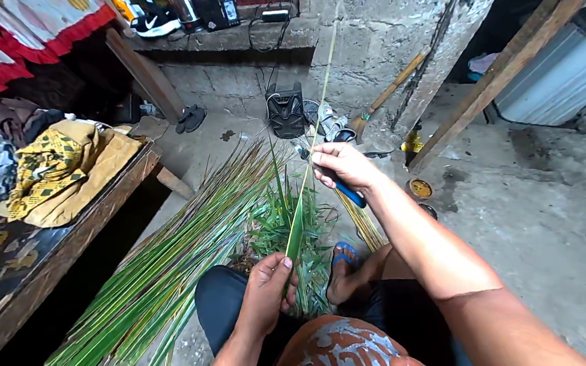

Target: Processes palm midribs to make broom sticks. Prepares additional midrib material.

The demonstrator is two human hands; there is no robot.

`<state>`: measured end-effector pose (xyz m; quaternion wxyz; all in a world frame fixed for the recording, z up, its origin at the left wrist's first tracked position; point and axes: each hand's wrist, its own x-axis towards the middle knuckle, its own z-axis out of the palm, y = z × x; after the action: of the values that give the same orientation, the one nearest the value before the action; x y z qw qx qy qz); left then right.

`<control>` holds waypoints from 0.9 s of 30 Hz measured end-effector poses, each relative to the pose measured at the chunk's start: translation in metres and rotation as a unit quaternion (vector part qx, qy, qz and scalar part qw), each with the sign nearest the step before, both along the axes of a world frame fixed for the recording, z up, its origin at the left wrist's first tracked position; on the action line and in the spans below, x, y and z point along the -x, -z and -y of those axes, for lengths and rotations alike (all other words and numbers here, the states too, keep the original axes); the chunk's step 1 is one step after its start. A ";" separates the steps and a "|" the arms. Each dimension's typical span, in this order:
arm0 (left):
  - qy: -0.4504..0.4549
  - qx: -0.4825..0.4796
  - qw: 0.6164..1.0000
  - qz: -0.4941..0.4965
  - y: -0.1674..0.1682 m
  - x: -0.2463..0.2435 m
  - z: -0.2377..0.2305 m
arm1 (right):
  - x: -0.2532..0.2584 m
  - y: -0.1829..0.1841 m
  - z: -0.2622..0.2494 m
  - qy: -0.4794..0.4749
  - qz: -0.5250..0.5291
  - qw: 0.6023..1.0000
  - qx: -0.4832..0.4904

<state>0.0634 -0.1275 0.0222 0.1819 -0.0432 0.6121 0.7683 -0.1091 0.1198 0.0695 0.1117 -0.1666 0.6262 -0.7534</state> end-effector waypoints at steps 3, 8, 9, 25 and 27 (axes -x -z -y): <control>0.025 -0.013 1.000 -0.013 0.002 0.006 0.001 | 0.000 -0.008 0.013 0.007 0.035 0.999 0.017; 0.029 0.020 0.998 -0.060 0.005 0.011 -0.007 | -0.010 -0.002 0.007 0.080 0.060 0.995 -0.022; 0.010 0.042 0.995 -0.088 0.007 0.016 -0.008 | -0.020 0.003 0.005 0.049 0.067 0.996 -0.042; 0.009 -0.045 0.994 -0.103 -0.009 0.011 -0.037 | -0.063 0.039 -0.001 -0.082 -0.008 0.996 0.020; 0.006 -0.053 0.994 -0.095 -0.007 0.007 -0.037 | -0.051 0.032 -0.006 -0.068 -0.022 0.997 0.004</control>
<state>0.0561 -0.0907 0.0293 0.1299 0.0436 0.5851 0.7993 -0.0577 0.1253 0.0378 0.1488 -0.2257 0.6129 -0.7425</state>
